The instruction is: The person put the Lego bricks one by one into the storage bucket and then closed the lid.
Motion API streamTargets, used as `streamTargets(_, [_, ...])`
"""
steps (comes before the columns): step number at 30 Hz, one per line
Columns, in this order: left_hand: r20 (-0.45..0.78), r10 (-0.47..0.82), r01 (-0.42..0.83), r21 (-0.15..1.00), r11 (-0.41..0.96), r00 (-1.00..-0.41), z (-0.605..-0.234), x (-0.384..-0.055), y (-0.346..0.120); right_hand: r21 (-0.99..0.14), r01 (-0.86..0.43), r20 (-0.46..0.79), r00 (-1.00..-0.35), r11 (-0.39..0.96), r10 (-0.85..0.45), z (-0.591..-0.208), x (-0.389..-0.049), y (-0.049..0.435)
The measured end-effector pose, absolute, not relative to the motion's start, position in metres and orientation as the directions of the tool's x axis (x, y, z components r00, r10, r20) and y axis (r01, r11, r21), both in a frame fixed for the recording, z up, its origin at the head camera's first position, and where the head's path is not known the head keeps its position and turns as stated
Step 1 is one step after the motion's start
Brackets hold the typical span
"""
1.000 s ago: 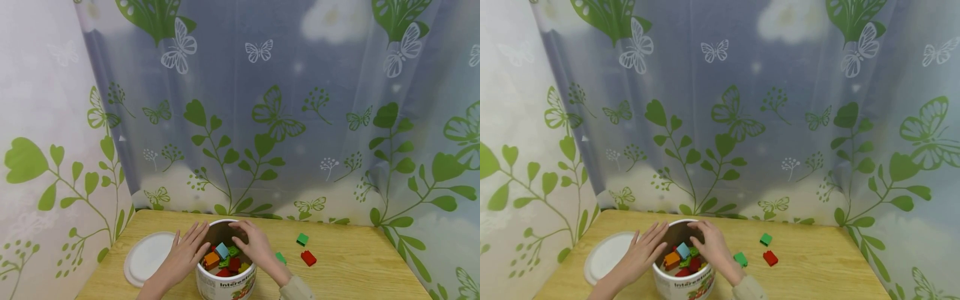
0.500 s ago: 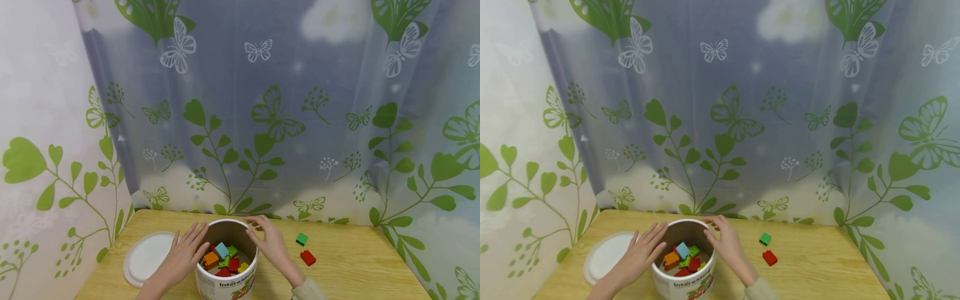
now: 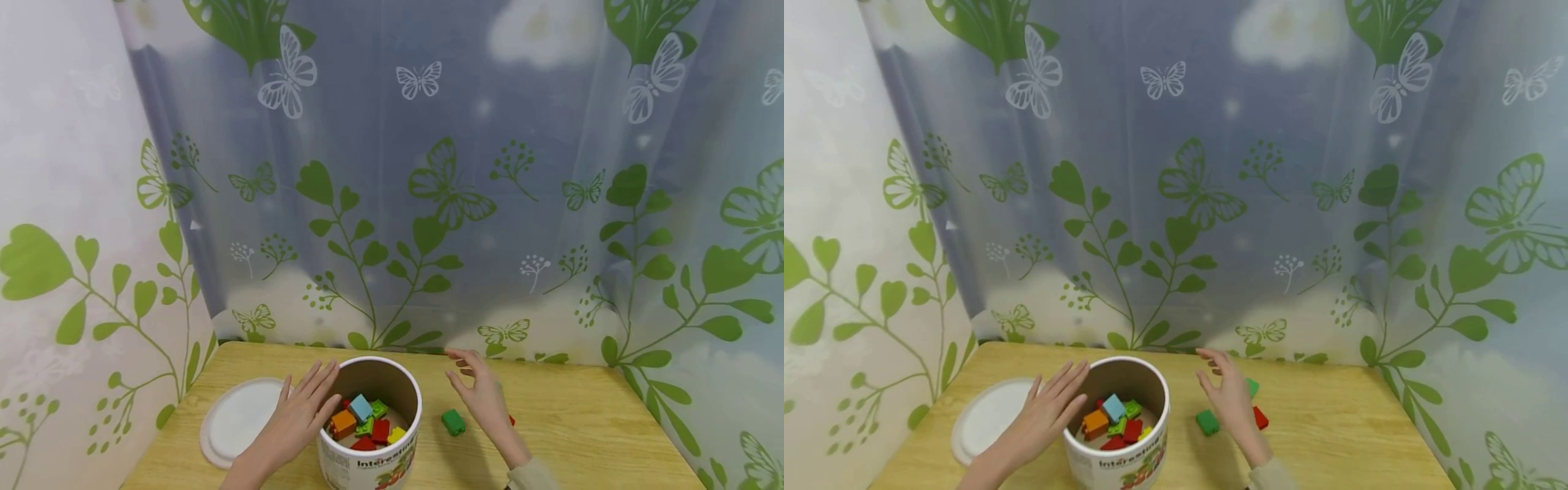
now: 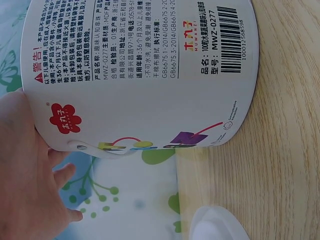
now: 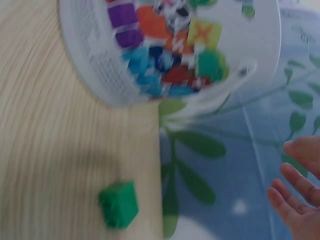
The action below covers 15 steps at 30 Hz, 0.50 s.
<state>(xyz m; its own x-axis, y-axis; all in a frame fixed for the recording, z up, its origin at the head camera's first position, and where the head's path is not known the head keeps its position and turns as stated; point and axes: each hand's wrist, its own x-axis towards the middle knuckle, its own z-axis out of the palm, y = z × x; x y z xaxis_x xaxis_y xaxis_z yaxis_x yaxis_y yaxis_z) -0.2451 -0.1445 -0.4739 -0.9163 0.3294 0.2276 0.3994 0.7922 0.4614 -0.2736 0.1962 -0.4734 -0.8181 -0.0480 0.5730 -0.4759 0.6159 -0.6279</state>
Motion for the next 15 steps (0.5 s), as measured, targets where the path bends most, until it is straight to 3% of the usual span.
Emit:
streamTargets(6, [0.223, 0.331, 0.398, 0.463, 0.792, -0.917, -0.474, -0.246, -0.145, -0.626, -0.400, 0.546, -0.838, 0.670, 0.010, -0.489, -0.276, 0.227])
streamTargets(15, [0.213, 0.335, 0.397, 0.462, 0.794, -0.918, -0.473, -0.245, -0.145, -0.626, -0.244, 0.395, -0.918, 0.740, 0.032, -0.509, -0.274, 0.265])
